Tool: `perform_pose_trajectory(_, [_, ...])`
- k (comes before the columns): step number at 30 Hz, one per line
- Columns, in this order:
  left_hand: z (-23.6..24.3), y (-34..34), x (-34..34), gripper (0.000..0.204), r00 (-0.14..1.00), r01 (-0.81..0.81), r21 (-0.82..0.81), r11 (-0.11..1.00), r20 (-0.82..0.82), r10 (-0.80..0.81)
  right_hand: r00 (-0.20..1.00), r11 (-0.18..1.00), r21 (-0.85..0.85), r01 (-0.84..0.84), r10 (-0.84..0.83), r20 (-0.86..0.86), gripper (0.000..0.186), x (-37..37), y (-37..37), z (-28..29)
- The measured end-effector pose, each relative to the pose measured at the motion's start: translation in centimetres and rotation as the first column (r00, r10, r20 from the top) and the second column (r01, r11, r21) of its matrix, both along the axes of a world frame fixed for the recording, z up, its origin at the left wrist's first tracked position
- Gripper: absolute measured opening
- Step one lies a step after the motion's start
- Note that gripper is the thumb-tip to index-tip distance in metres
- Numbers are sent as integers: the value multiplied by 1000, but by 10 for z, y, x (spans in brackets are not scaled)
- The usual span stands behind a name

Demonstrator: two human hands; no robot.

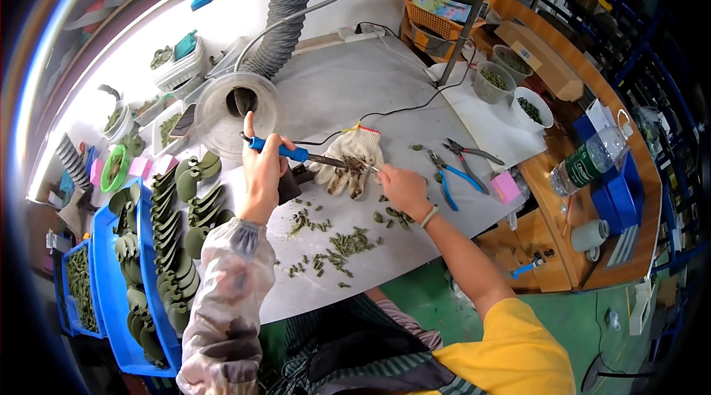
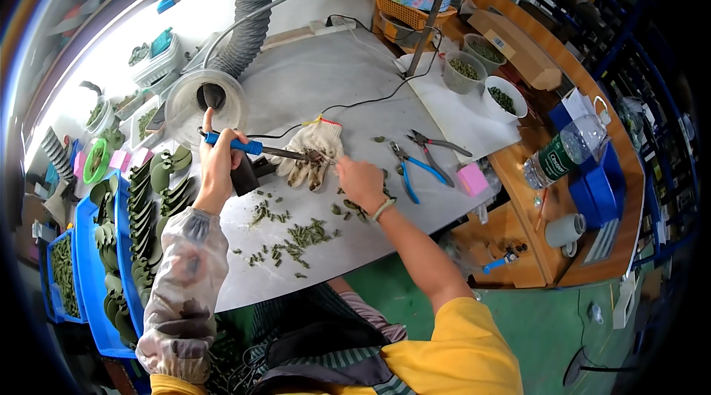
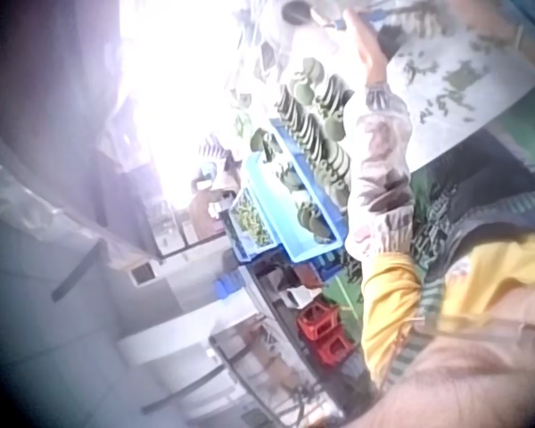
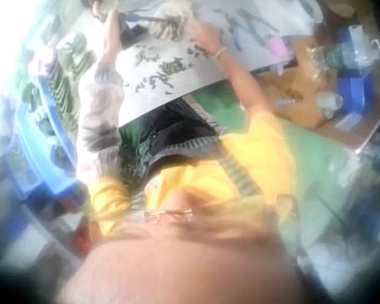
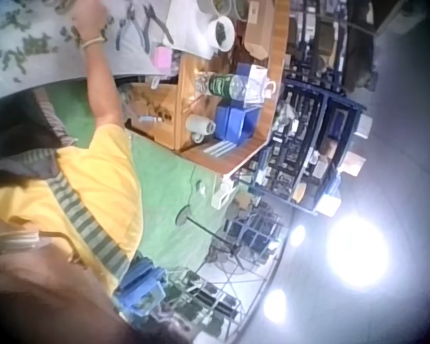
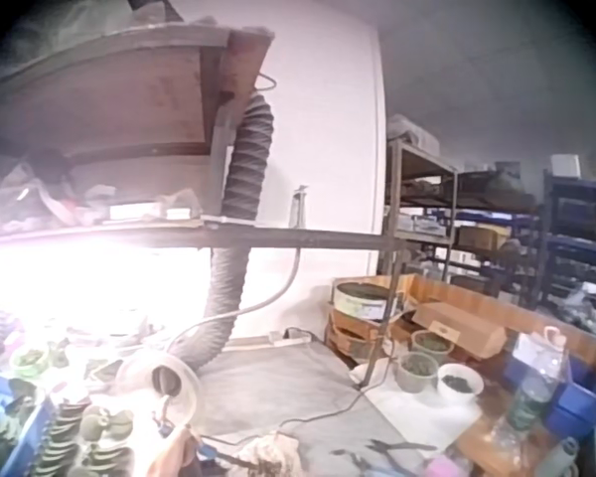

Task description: The person cuts plastic pieces using a soldering iron, sorts through plastic propeller blades, and then trims small components and attaches them to the propeller blades using a craft knife.

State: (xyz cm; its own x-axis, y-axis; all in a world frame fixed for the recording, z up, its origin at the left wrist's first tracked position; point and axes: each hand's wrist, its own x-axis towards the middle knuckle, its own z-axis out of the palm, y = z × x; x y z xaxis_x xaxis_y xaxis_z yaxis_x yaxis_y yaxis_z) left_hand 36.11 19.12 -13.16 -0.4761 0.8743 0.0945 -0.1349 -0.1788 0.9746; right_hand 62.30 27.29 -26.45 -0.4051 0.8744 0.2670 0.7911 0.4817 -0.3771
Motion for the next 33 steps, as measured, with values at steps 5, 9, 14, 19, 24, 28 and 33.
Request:
perform_pose_trajectory(5, [-2, 6, 1, 89, 1000, -25, -21, 999, 17, 26, 998, 998, 41, -42, 44, -48, 23, -4, -1, 1])
perform_pose_trajectory(9, [2, 6, -1, 91, 998, -32, -31, 999, 46, 33, 1000, 999, 50, -2, 2, -1, 24, -5, 5, 6])
perform_pose_trajectory(14, [1, 9, -2, 88, 996, -41, -50, 998, 80, 45, 1000, 999, 31, -26, 26, -16, 24, -4, -1, 2])
perform_pose_trajectory(19, [1, 12, -5, 88, 996, -43, -54, 998, 75, 47, 1000, 998, 59, -13, 13, 12, 24, -7, 0, 2])
perform_pose_trajectory(24, [2, 13, -7, 89, 995, -52, -75, 996, 81, 58, 1000, 1000, 6, -8, 8, 10, 27, -4, 9, 4])
perform_pose_trajectory(28, [-1, 13, -9, 89, 994, -48, -83, 995, 97, 56, 999, 999, 12, -44, 44, 0, 28, -6, 0, 5])
perform_pose_trajectory(33, [-1, 14, -8, 87, 995, -42, -84, 996, 85, 50, 1000, 999, 39, -12, 12, -2, 26, -2, 3, 1])
